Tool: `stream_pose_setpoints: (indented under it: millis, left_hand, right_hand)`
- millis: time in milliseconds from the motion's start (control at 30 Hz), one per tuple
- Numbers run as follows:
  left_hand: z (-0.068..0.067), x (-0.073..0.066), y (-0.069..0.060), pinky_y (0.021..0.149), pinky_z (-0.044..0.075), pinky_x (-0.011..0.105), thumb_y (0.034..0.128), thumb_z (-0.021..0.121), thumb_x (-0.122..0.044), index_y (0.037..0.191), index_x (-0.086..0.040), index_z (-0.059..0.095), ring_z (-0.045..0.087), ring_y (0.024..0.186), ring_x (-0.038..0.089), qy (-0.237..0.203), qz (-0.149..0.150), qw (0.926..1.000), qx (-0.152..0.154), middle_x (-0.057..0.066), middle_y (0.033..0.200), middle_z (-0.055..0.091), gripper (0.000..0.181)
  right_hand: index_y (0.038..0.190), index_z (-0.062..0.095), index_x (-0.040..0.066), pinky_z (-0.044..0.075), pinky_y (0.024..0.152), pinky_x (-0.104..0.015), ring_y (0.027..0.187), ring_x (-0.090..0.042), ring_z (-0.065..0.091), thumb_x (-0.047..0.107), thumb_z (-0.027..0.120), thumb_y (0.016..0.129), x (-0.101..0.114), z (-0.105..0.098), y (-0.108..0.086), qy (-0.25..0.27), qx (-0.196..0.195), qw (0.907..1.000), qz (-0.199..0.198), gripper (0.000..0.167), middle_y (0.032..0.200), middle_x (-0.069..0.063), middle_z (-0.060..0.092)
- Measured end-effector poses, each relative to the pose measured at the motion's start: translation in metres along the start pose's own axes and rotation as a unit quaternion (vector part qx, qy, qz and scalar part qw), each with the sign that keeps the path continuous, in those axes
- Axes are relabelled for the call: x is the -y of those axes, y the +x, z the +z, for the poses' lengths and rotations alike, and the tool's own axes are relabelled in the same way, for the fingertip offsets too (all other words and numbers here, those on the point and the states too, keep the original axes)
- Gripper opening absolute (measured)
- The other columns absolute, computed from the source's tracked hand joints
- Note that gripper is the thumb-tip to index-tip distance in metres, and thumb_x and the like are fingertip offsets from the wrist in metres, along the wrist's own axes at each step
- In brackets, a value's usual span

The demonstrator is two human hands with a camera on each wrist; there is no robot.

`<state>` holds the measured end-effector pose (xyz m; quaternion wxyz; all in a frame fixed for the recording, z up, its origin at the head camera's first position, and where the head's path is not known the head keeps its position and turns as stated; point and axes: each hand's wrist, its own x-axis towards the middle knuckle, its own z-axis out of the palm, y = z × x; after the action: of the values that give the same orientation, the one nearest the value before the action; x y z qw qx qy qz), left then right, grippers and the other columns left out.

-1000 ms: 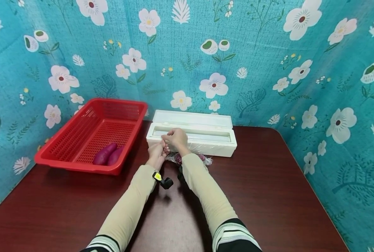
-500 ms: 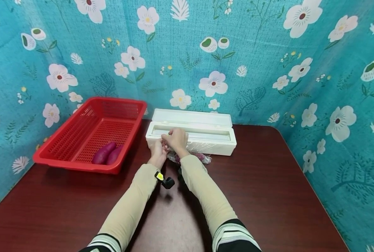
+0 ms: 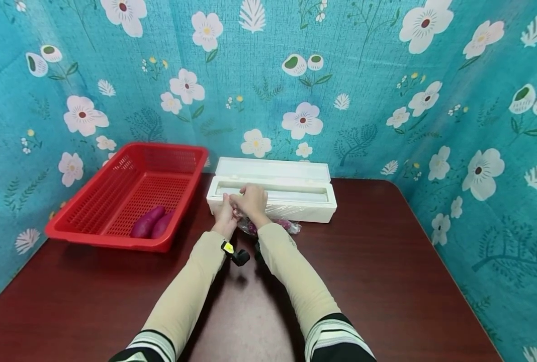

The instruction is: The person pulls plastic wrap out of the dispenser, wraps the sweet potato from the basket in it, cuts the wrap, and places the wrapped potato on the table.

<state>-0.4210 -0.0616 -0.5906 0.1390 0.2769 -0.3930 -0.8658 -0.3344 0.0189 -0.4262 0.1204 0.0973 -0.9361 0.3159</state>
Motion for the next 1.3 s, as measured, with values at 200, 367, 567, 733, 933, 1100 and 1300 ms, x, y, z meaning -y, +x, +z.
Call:
stream_pose_setpoints:
  millis: [200, 367, 567, 733, 933, 1100, 1300]
  left_hand:
    - [-0.006, 0.073, 0.102, 0.062, 0.049, 0.028, 0.0634, 0.065, -0.060, 0.109, -0.015, 0.042, 0.056, 0.078, 0.013, -0.013, 0.071, 0.9962, -0.048, -0.001, 0.096, 0.052, 0.068]
    - [0.007, 0.040, 0.053, 0.062, 0.050, 0.032, 0.0770, 0.063, -0.045, 0.109, -0.011, 0.041, 0.057, 0.082, 0.019, -0.037, 0.058, 0.9957, -0.061, 0.007, 0.100, 0.051, 0.052]
    - [0.016, -0.008, -0.021, 0.061, 0.048, 0.032, 0.0864, 0.055, -0.037, 0.115, -0.007, 0.035, 0.054, 0.074, 0.022, -0.041, 0.026, 0.9972, -0.058, 0.012, 0.100, 0.047, 0.046]
    - [0.014, -0.011, -0.029, 0.054, 0.045, 0.030, 0.0869, 0.054, -0.037, 0.110, -0.007, 0.036, 0.049, 0.063, 0.021, -0.027, 0.040, 0.9964, -0.070, 0.010, 0.092, 0.044, 0.042]
    - [0.015, -0.015, -0.033, 0.076, 0.042, 0.031, 0.0858, 0.055, -0.038, 0.124, -0.007, 0.033, 0.047, 0.092, 0.021, -0.039, 0.034, 0.9964, -0.067, 0.010, 0.109, 0.043, 0.054]
    - [0.016, -0.020, -0.038, 0.076, 0.042, 0.031, 0.0840, 0.057, -0.040, 0.116, -0.006, 0.038, 0.047, 0.091, 0.020, -0.035, 0.043, 0.9949, -0.084, 0.012, 0.103, 0.044, 0.050]
    - [0.013, -0.005, -0.018, 0.074, 0.043, 0.031, 0.0858, 0.057, -0.036, 0.114, -0.005, 0.039, 0.047, 0.089, 0.021, -0.038, 0.038, 0.9959, -0.073, 0.012, 0.102, 0.045, 0.045]
  right_hand:
    - [0.088, 0.062, 0.009, 0.033, 0.078, -0.038, 0.084, -0.024, 0.049, 0.038, 0.066, 0.074, -0.002, -0.001, -0.001, -0.051, -0.002, 0.9987, -0.005, 0.032, 0.082, -0.005, 0.059]
    - [0.090, 0.060, 0.009, 0.031, 0.076, -0.038, 0.084, -0.024, 0.047, 0.038, 0.065, 0.075, -0.006, -0.006, -0.001, -0.042, 0.002, 0.9991, -0.002, 0.033, 0.083, -0.005, 0.057]
    - [0.085, 0.061, 0.007, 0.032, 0.075, -0.038, 0.082, -0.023, 0.047, 0.029, 0.064, 0.076, -0.012, -0.007, -0.003, -0.021, -0.008, 0.9995, -0.023, 0.024, 0.080, -0.005, 0.057]
    - [0.087, 0.062, 0.007, 0.034, 0.075, -0.037, 0.083, -0.024, 0.049, 0.027, 0.064, 0.075, -0.021, -0.012, -0.004, -0.030, -0.016, 0.9990, -0.030, 0.023, 0.083, -0.006, 0.060]
    - [0.091, 0.060, 0.008, 0.033, 0.077, -0.037, 0.086, -0.023, 0.048, 0.030, 0.063, 0.077, -0.038, -0.022, -0.006, -0.039, -0.017, 0.9990, -0.015, 0.027, 0.087, -0.006, 0.060]
    - [0.091, 0.060, 0.008, 0.032, 0.078, -0.039, 0.086, -0.023, 0.049, 0.031, 0.063, 0.078, -0.049, -0.030, -0.008, -0.037, -0.029, 0.9988, -0.013, 0.027, 0.086, -0.006, 0.060]
    - [0.089, 0.060, 0.007, 0.032, 0.078, -0.039, 0.086, -0.023, 0.049, 0.029, 0.061, 0.078, -0.055, -0.034, -0.009, -0.036, -0.025, 0.9990, -0.014, 0.025, 0.085, -0.006, 0.060]
